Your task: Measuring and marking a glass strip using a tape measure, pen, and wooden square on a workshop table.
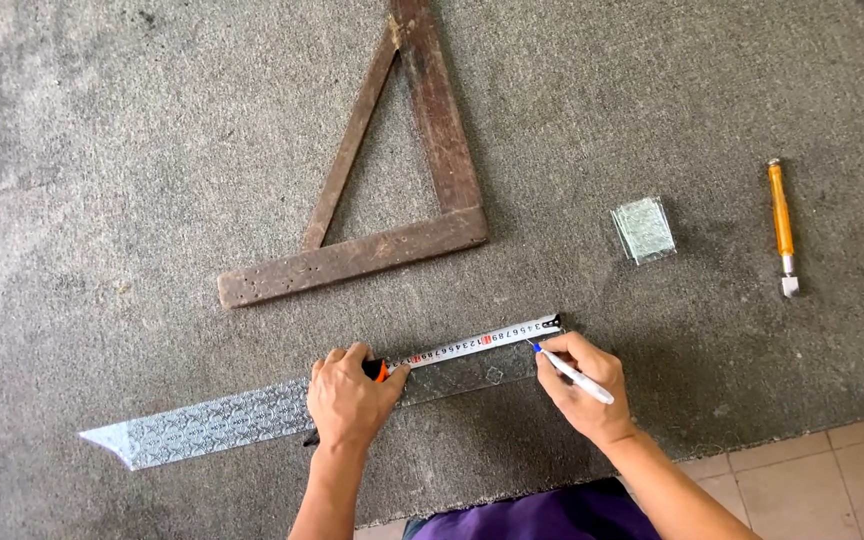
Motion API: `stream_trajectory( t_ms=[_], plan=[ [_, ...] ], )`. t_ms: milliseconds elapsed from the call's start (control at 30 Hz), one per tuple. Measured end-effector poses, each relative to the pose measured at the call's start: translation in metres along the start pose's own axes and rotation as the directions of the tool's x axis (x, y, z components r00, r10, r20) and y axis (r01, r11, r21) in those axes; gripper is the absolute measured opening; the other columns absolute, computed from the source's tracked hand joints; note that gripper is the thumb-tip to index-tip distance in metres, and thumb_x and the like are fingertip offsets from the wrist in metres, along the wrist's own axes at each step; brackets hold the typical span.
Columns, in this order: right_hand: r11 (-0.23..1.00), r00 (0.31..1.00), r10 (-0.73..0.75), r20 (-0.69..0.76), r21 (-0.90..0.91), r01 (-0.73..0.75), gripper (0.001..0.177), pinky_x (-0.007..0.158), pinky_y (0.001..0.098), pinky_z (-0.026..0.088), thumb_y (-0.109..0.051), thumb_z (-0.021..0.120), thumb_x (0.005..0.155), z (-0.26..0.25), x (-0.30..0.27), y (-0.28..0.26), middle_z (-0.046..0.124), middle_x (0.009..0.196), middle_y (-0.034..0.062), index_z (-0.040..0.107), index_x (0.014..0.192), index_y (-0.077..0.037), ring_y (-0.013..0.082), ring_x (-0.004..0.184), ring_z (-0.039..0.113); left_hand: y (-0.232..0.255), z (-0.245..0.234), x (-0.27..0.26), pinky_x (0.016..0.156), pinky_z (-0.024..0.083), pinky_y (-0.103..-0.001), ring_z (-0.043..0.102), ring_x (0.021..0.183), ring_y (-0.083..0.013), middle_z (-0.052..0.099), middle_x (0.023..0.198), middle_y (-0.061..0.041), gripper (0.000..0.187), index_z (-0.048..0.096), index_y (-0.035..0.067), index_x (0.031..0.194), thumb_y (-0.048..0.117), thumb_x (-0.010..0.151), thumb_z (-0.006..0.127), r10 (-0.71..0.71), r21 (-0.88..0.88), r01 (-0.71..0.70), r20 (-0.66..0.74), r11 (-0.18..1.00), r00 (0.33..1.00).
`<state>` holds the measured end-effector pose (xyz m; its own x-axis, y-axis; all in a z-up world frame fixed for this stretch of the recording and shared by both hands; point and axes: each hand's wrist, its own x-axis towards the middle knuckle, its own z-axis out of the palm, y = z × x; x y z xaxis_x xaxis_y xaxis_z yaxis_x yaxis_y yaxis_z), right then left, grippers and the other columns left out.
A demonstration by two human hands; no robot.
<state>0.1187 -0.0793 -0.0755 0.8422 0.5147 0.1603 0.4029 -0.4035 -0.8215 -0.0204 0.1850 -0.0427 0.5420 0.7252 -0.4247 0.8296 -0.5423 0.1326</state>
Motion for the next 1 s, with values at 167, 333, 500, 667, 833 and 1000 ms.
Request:
stream_trajectory(
  t_ms=[167,333,500,667,833,1000],
  plan=[
    [1.0,1.0,0.006,0.013,0.007,-0.006,0.006,0.056,0.0275,0.047,-0.013,0.072,0.087,0.001,-0.001,0.002,0.065,0.065,-0.003,0.065,0.085,-0.013,0.0099,0.05,0.055,-0.001,0.001,0.001,0.089,0.053,-0.044,0.061,0.107,-0.0288,0.07,0.102,-0.005,0.056,0.071,0.021,0.099,0.069,0.071,0.08,-0.01,0.005,0.01,0.002,1.0,1.0],
    [1.0,1.0,-0.018,0.014,-0.006,0.018,0.008,0.055,0.0274,0.047,-0.012,0.071,0.088,0.0,0.001,-0.001,0.065,0.066,-0.0025,0.064,0.085,-0.013,0.0101,0.051,0.055,0.002,-0.002,0.001,0.087,0.054,-0.043,0.06,0.109,-0.0284,0.069,0.104,-0.005,0.056,0.071,0.021,0.101,0.069,0.073,0.079,-0.036,0.021,0.035,0.046,0.999,0.998],
    [1.0,1.0,0.0,0.012,-0.01,0.0,0.007,0.055,0.0276,0.047,-0.012,0.071,0.088,0.001,0.0,0.001,0.065,0.065,-0.0027,0.064,0.085,-0.013,0.0101,0.05,0.054,0.0,0.0,0.002,0.091,0.051,-0.043,0.06,0.107,-0.028,0.069,0.103,-0.005,0.056,0.071,0.021,0.101,0.069,0.073,0.078,-0.016,0.018,0.016,0.037,1.0,0.999],
    [1.0,1.0,-0.014,0.015,-0.02,0.015,0.008,0.051,0.028,0.046,-0.01,0.071,0.087,0.001,0.003,-0.002,0.062,0.061,-0.0031,0.063,0.085,-0.012,0.0098,0.047,0.05,-0.002,0.004,0.003,0.096,0.05,-0.042,0.06,0.106,-0.0292,0.069,0.101,-0.006,0.055,0.071,0.019,0.097,0.067,0.071,0.08,-0.007,-0.004,0.007,0.002,1.0,1.0],
    [1.0,1.0,-0.01,0.006,-0.024,0.01,0.008,0.051,0.0284,0.044,-0.009,0.07,0.086,0.002,0.004,-0.004,0.06,0.06,-0.0021,0.063,0.083,-0.012,0.0104,0.047,0.048,-0.003,0.005,0.004,0.092,0.052,-0.044,0.06,0.107,-0.0294,0.069,0.102,-0.006,0.056,0.072,0.02,0.1,0.068,0.072,0.08,-0.002,0.009,0.002,0.006,1.0,1.0],
    [1.0,1.0,-0.002,0.017,-0.004,0.002,0.009,0.053,0.0289,0.044,-0.01,0.071,0.085,0.001,0.006,-0.004,0.062,0.061,-0.0013,0.063,0.082,-0.012,0.0112,0.047,0.051,-0.006,0.007,0.003,0.093,0.051,-0.043,0.061,0.105,-0.0298,0.07,0.1,-0.006,0.055,0.072,0.019,0.098,0.066,0.071,0.081,0.017,-0.008,-0.017,-0.014,1.0,1.0]
  ],
)
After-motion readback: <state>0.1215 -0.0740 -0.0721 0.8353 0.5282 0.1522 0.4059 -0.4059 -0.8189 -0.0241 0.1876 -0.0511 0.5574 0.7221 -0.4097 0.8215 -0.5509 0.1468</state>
